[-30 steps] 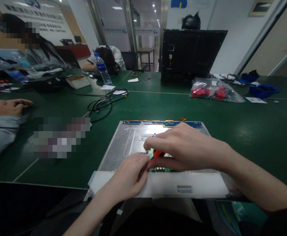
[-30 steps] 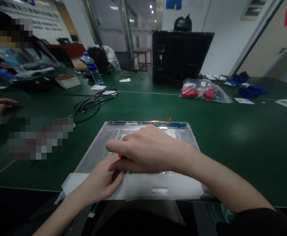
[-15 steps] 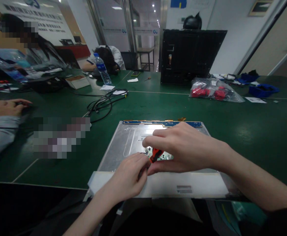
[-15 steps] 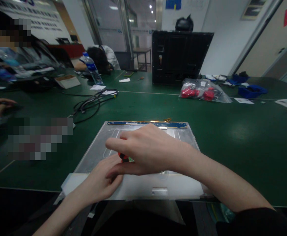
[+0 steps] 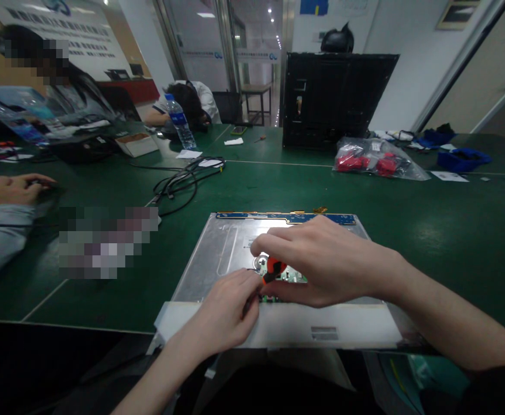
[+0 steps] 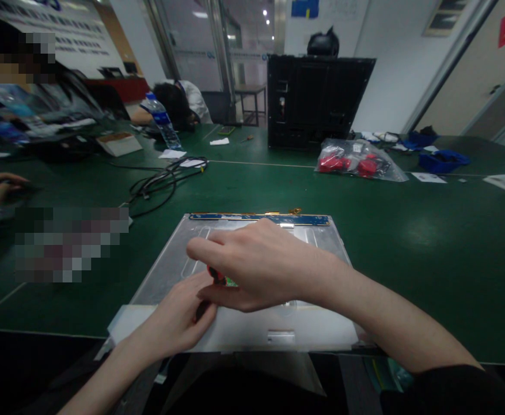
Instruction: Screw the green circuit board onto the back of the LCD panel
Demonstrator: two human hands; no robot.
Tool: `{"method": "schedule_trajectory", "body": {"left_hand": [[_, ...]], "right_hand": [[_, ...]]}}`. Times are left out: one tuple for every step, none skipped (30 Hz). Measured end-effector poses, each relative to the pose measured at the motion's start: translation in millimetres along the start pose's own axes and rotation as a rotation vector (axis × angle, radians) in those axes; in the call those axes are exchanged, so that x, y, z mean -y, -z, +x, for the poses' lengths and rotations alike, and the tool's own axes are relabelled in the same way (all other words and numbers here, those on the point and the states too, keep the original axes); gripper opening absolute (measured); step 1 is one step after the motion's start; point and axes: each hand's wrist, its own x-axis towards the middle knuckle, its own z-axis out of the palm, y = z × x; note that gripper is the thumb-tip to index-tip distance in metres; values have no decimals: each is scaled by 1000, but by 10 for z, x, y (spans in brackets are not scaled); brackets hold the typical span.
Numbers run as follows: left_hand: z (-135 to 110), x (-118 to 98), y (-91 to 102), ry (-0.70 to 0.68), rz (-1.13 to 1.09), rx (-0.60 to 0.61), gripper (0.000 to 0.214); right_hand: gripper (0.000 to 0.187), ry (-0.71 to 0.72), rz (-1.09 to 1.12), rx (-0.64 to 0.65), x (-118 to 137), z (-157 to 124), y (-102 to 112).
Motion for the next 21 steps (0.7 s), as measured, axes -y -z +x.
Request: {"method": "schedule_trajectory", "body": {"left_hand": [[-2, 5, -2, 0, -5, 1, 14], [-4, 8, -4, 1, -8, 5, 14], [-7, 11, -6, 3, -9, 10, 14], [-10, 13, -8, 5, -4, 13, 14], [-13, 14, -9, 6, 3, 14, 15], [-16, 14, -10, 6, 11, 13, 15], [-18, 14, -10, 3, 16, 11, 15], [-19, 14, -10, -1, 16, 6, 15], [-19, 13, -9, -4, 12, 2, 15], [-19, 11, -8, -6, 6, -2, 14], [-17, 8, -6, -7, 0, -3, 14], [-15, 4, -5, -9, -3, -7, 14], [-12, 1, -3, -11, -2, -10, 13], [-9, -3, -3, -14, -1, -15, 13], [-7, -6, -3, -18, 2, -23, 13], [-5, -8, -4, -21, 6, -31, 13], [-5, -10, -5, -22, 10, -37, 12], [-5, -12, -5, -22, 13, -39, 12], [-5, -12, -5, -23, 13, -38, 12], [-5, -13, -5, -22, 12, -38, 13], [-5, -13, -4, -21, 10, -35, 13]], "right_hand": [[27, -5, 2, 3, -1, 6, 3], [32, -13, 2, 9, -2, 12, 6], [34, -21, 1, 19, -1, 18, 8], [34, -28, -4, 30, -1, 24, 8], [32, -36, -12, 41, 0, 28, 7], [28, -42, -22, 50, 1, 30, 5], [24, -46, -31, 52, 2, 31, 0], [21, -46, -37, 46, 3, 29, -5], [19, -42, -37, 35, 4, 26, -10], [19, -33, -33, 22, 4, 21, -15], [21, -21, -25, 13, 5, 16, -18], [23, -5, -18, 5, 6, 10, -20], [24, 8, -12, 2, 6, 5, -20], [26, 19, -7, 2, 6, 0, -19], [26, 28, -4, 2, 5, -3, -17], [25, 33, -3, 3, 3, -4, -15], [25, 34, -3, 3, -1, -5, -14], [25, 31, -5, 1, -5, -3, -13], [27, 22, -8, 0, -10, -1, -13], [30, 13, -10, -1, -15, 3, -13], [32, 2, -10, 0, -18, 6, -14]]}}
